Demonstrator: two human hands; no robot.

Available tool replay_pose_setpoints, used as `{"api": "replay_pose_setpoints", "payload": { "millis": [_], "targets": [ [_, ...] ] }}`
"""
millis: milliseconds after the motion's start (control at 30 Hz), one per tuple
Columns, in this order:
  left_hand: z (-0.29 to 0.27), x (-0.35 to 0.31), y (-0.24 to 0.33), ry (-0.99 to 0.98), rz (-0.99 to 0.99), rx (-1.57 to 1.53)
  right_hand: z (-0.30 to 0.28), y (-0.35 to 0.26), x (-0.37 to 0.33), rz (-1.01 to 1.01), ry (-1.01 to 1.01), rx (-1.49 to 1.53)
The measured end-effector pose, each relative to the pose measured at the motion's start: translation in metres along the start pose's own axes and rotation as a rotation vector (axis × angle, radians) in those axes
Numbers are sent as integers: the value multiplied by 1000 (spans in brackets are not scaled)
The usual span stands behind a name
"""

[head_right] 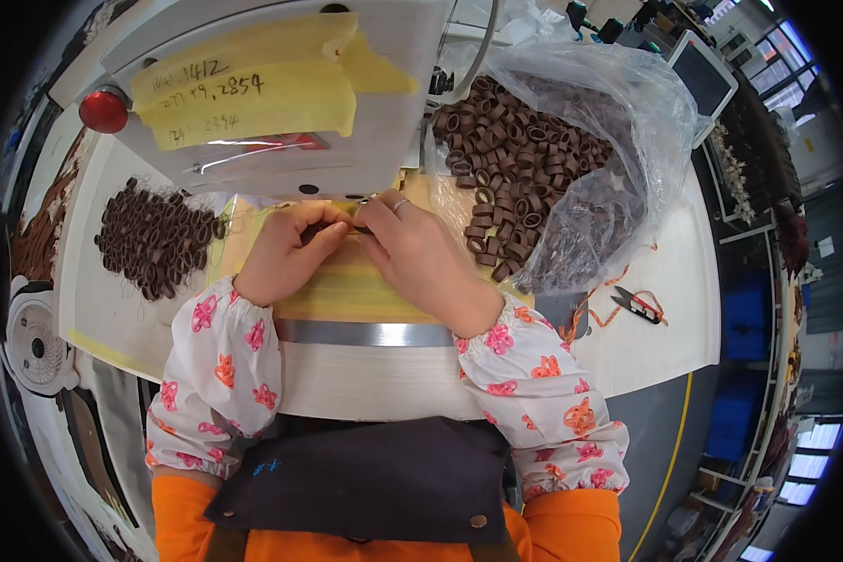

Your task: Inserting small leather pieces into a machine jig for industrial assembly.

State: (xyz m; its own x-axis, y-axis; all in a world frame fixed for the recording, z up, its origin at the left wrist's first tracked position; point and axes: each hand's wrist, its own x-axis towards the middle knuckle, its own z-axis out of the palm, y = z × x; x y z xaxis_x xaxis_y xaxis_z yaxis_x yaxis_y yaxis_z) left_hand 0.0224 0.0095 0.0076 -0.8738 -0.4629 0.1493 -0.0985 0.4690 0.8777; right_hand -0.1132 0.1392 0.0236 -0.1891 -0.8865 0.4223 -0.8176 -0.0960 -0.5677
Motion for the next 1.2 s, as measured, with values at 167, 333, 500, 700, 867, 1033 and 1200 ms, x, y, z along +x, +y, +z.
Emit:
{"api": "replay_pose_setpoints", "payload": {
  "millis": [167,333,500,700,867,1033,1200],
  "targets": [
    [2,0,8,-29,-96,-21,13,3,-7,90,123,224],
    [6,1,5,5,-88,-82,14,5,-10,-6,147,70],
    [10,-1,4,24,95,120,16,-4,-7,-260,42,-263],
    [3,1,6,-60,41,27,19,-6,-8,-276,104,-237],
    [-2,3,6,-106,-72,93,21,-1,-12,5,83,49],
    [7,3,1,38,-14,24,16,7,-6,258,143,295],
    [12,6,-1,107,-4,132,14,11,-2,241,173,228]
  ]
}}
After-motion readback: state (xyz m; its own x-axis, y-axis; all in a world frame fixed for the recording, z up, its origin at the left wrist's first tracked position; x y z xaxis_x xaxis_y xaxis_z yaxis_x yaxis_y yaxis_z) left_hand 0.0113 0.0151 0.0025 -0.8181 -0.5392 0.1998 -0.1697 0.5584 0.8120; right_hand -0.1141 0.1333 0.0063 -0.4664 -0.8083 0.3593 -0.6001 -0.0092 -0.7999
